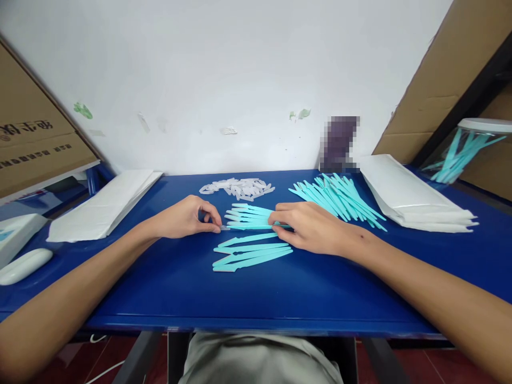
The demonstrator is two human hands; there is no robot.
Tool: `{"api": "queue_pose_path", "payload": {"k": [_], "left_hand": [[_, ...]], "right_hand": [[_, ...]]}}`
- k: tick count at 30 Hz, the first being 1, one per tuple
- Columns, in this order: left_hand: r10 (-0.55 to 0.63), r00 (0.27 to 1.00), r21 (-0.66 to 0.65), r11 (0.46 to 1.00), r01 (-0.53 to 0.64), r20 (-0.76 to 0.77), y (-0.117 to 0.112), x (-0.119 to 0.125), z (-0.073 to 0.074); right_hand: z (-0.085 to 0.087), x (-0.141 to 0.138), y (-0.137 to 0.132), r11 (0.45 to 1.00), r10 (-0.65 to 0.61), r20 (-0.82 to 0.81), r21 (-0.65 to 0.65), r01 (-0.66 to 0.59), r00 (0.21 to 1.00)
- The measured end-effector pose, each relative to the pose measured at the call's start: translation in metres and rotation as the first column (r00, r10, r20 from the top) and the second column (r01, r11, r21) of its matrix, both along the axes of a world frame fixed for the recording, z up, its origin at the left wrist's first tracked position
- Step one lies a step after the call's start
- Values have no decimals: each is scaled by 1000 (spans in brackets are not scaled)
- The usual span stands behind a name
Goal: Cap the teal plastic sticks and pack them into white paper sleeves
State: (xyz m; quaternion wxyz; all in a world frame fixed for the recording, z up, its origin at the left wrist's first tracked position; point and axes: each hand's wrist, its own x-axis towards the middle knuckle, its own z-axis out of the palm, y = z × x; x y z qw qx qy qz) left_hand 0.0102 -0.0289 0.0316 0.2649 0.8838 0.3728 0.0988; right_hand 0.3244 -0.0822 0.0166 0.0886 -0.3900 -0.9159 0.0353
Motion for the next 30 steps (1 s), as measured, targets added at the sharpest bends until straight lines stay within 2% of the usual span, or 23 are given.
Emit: {"api": "queue_pose_path", "payload": {"k": [6,9,13,18,21,24,30], "left_hand": [[-8,1000,-5,1000,8,-3,1,1,-5],[-13,999,26,1000,12,52,0,6,-11],[-47,990,144,989,27,132,-5,15,-21],[-98,993,347,935,71,59,-6,18,-26],[-98,993,408,911,62,70,-5,15,-26],[-104,994,392,917,79,43,-3,12,-26],[-110,989,258,957,132,-101,1,9,-28]], "right_hand": [[2,0,-1,1000,16,-19,7,-16,1000],[0,-2,-2,999,39,-44,27,-38,998],[-2,-4,-3,996,48,-95,80,-41,994],[-3,-3,-1,994,27,-82,109,-18,996],[-4,-3,1,996,21,-63,90,-15,998],[-6,-4,3,995,7,-48,99,-3,999],[-9,-3,5,991,-28,-59,129,35,998]]}}
